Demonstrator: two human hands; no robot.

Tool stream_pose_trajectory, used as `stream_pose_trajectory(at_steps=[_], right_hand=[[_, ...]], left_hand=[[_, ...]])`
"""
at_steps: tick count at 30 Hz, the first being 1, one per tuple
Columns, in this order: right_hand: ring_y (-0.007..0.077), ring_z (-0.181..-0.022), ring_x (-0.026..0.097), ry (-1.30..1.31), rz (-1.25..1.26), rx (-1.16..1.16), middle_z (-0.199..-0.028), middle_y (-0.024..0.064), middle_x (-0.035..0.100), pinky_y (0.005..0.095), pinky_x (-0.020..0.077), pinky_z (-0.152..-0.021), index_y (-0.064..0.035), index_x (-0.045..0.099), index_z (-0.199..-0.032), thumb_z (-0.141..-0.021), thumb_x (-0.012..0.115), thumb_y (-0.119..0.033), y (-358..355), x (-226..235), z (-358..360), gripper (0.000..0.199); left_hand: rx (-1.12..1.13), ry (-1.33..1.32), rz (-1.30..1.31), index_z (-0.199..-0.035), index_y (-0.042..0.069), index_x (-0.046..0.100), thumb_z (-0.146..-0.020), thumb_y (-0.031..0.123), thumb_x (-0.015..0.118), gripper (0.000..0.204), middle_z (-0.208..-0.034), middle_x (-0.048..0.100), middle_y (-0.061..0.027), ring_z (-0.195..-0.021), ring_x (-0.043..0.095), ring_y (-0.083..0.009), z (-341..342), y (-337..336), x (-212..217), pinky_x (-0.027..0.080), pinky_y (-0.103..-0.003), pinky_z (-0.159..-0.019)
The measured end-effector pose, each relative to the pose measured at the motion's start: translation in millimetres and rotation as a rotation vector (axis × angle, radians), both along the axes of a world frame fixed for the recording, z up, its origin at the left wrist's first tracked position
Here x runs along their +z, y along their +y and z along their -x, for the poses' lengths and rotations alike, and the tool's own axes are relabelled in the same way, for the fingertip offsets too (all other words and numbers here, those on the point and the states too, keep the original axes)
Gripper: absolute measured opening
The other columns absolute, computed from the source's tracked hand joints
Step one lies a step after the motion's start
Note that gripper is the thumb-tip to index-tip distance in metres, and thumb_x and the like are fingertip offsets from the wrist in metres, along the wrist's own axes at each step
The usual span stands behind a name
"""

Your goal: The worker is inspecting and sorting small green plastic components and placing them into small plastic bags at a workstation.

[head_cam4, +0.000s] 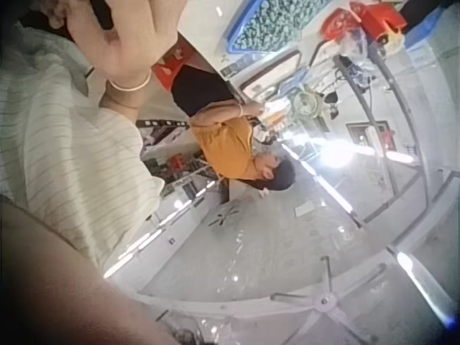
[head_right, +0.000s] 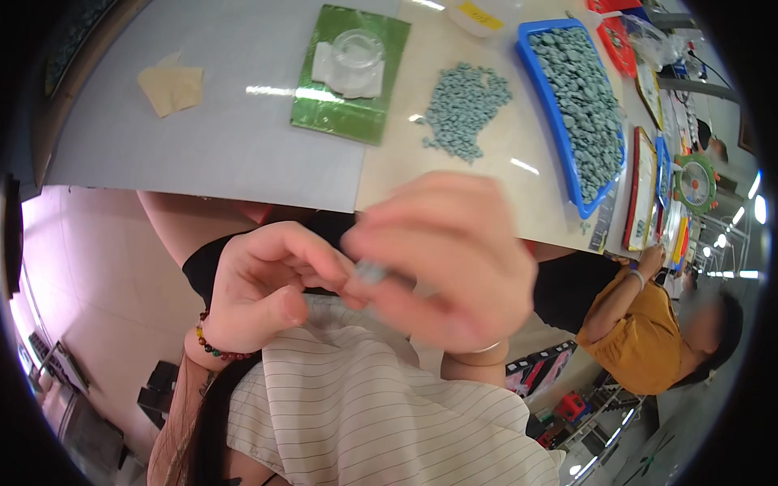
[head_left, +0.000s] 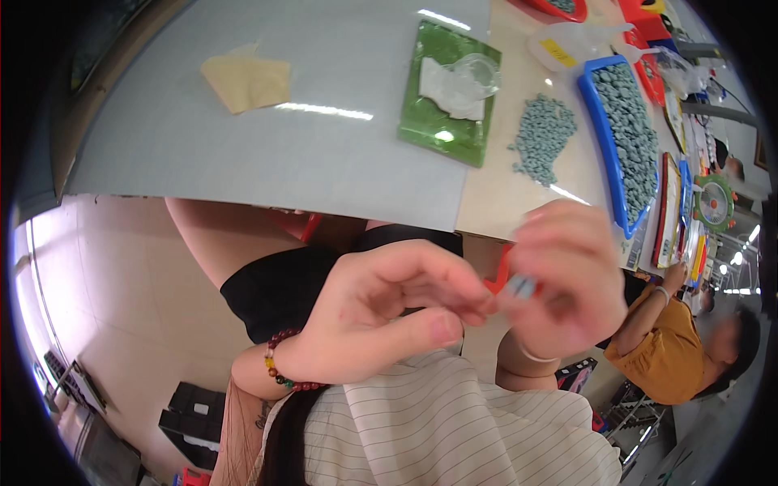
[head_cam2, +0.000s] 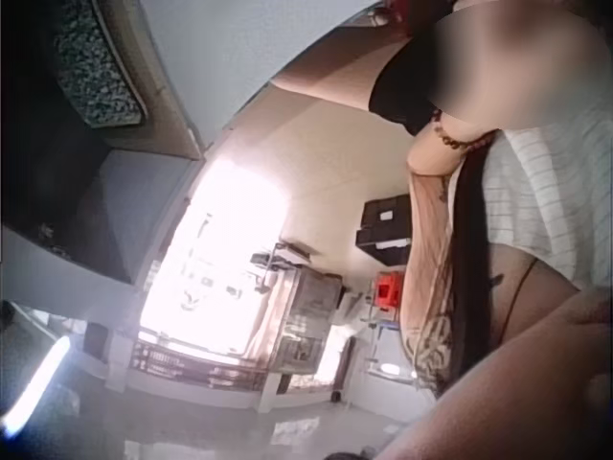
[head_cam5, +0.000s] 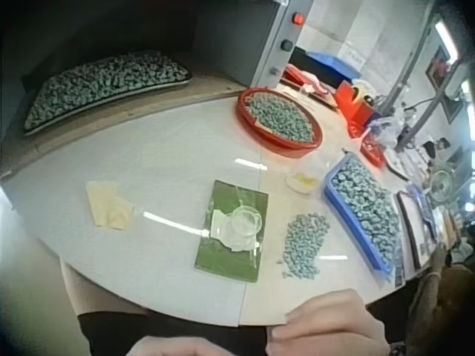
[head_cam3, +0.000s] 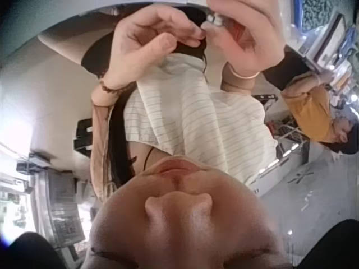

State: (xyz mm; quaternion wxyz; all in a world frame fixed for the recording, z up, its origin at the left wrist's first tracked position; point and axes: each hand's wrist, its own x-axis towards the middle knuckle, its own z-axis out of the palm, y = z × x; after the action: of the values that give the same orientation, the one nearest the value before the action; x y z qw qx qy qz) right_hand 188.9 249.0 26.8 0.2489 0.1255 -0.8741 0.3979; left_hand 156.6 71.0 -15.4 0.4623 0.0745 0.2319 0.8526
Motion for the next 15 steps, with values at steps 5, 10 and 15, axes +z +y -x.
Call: stream_pose_trajectory(at_steps=[5, 10, 15], right_hand=[[0.008, -0.064, 0.048, 0.038, -0.329, -0.818, -0.077, 0.003, 0.06, 0.0214, 0.0351, -0.055, -0.0024, 0.065, -0.094, -0.072, 0.066, -0.006, 97, 11, 3, 0.022], [0.0054, -0.066, 0.048, 0.033, -0.263, -0.878, -0.081, 0.0013, 0.06, 0.019, 0.0358, -0.056, -0.0029, 0.062, -0.104, -0.08, 0.061, -0.009, 148, 7, -8, 0.025], [0.0058, -0.067, 0.049, 0.303, 0.082, -0.761, -0.079, 0.0025, 0.058, 0.0174, 0.0383, -0.062, 0.0034, 0.061, -0.097, -0.081, 0.056, -0.005, 97, -24, -24, 0.018]], left_hand=[[0.101, 0.173, 0.134, -0.097, -0.003, 0.052, -0.078, 0.014, 0.062, 0.028, -0.092, 0.061, -0.0152, -0.086, 0.06, -0.0205, -2, -7, -1, 0.048, -0.033, -0.079], [0.126, 0.183, 0.123, -0.096, -0.004, 0.053, -0.079, 0.003, 0.058, 0.018, -0.09, 0.062, -0.0146, -0.085, 0.061, -0.0187, -3, -12, -1, 0.048, -0.031, -0.079], [0.866, 0.492, 0.159, -0.082, 0.005, 0.048, -0.08, 0.01, 0.058, 0.012, -0.072, 0.053, -0.0077, -0.063, 0.055, -0.0207, 3, -54, 18, 0.049, -0.032, -0.058]])
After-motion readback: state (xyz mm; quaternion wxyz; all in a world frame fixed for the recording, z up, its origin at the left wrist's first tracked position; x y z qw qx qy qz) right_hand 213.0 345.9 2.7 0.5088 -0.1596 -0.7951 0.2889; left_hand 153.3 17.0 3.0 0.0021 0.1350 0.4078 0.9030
